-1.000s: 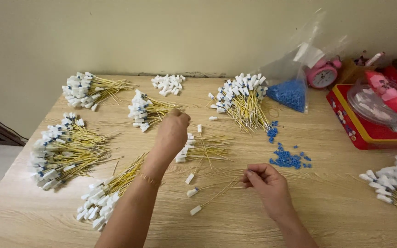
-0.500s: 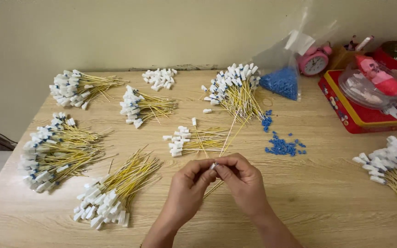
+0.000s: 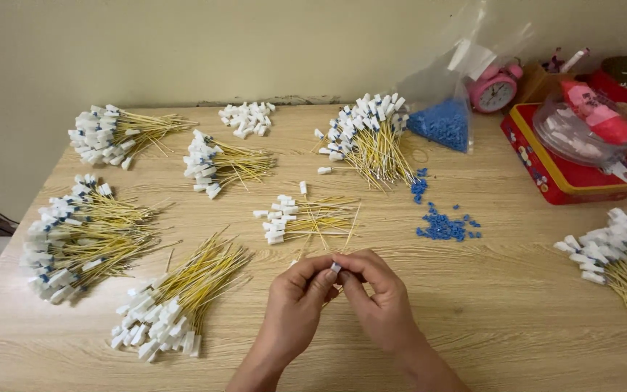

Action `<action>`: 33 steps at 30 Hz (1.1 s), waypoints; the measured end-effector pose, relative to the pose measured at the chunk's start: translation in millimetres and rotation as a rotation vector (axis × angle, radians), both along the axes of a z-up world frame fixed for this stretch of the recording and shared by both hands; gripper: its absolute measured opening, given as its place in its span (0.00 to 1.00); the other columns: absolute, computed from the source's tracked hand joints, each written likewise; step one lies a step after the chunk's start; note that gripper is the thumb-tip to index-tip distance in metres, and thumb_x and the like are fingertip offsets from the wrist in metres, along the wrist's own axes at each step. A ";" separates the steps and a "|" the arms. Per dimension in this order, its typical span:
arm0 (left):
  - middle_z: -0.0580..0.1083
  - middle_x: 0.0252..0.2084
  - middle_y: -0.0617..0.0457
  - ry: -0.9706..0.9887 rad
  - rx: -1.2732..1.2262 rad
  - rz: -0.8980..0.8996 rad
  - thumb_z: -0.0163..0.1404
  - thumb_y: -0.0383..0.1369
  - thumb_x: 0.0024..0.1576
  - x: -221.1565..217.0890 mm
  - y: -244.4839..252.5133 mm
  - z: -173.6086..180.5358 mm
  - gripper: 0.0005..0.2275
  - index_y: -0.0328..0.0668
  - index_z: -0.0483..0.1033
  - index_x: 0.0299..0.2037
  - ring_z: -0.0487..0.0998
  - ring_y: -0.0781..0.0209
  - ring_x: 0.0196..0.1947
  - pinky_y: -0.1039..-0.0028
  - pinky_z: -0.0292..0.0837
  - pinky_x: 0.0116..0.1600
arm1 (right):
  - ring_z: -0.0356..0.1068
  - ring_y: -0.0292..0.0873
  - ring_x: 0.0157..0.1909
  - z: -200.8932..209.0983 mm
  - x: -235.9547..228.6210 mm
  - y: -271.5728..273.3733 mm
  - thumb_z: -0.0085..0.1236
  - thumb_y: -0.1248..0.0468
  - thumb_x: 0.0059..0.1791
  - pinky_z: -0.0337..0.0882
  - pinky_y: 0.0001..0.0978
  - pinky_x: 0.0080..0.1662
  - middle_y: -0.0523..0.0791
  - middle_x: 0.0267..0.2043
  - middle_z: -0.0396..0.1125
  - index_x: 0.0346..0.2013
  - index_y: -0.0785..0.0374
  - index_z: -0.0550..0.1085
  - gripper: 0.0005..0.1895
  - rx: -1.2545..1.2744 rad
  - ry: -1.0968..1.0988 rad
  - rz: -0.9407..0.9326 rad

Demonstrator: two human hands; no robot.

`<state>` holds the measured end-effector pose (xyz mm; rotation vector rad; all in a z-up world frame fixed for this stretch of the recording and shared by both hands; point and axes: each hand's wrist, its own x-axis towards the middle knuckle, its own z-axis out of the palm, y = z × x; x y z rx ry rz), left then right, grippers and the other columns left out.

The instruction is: Assembling small electronic components by attaching blue caps to wired connectors.

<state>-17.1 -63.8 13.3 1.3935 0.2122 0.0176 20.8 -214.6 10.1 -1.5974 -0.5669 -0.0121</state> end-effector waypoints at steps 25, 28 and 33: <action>0.80 0.39 0.48 -0.142 1.275 0.049 0.53 0.33 0.60 108.2 77.5 0.7 0.10 0.50 0.83 0.49 0.81 0.51 0.34 0.60 0.77 0.40 | 0.75 0.49 0.45 -26.9 108.7 -95.1 0.60 0.53 0.49 0.73 0.45 0.48 0.45 0.44 0.75 0.41 0.58 0.80 0.14 -1.102 0.026 -0.559; 0.79 0.44 0.50 -0.219 1.337 0.046 0.52 0.29 0.59 156.4 85.4 -12.2 0.12 0.52 0.82 0.50 0.81 0.49 0.40 0.59 0.77 0.44 | 0.74 0.49 0.46 -29.7 111.4 -90.6 0.60 0.52 0.49 0.73 0.45 0.48 0.45 0.45 0.74 0.39 0.58 0.80 0.14 -1.131 0.022 -0.563; 0.76 0.52 0.52 -0.210 1.494 -0.121 0.50 0.23 0.55 207.1 86.4 -39.7 0.18 0.59 0.81 0.52 0.80 0.51 0.47 0.62 0.76 0.49 | 0.73 0.49 0.47 -32.2 112.1 -89.2 0.58 0.51 0.50 0.73 0.45 0.48 0.44 0.46 0.72 0.40 0.56 0.80 0.13 -1.169 0.036 -0.573</action>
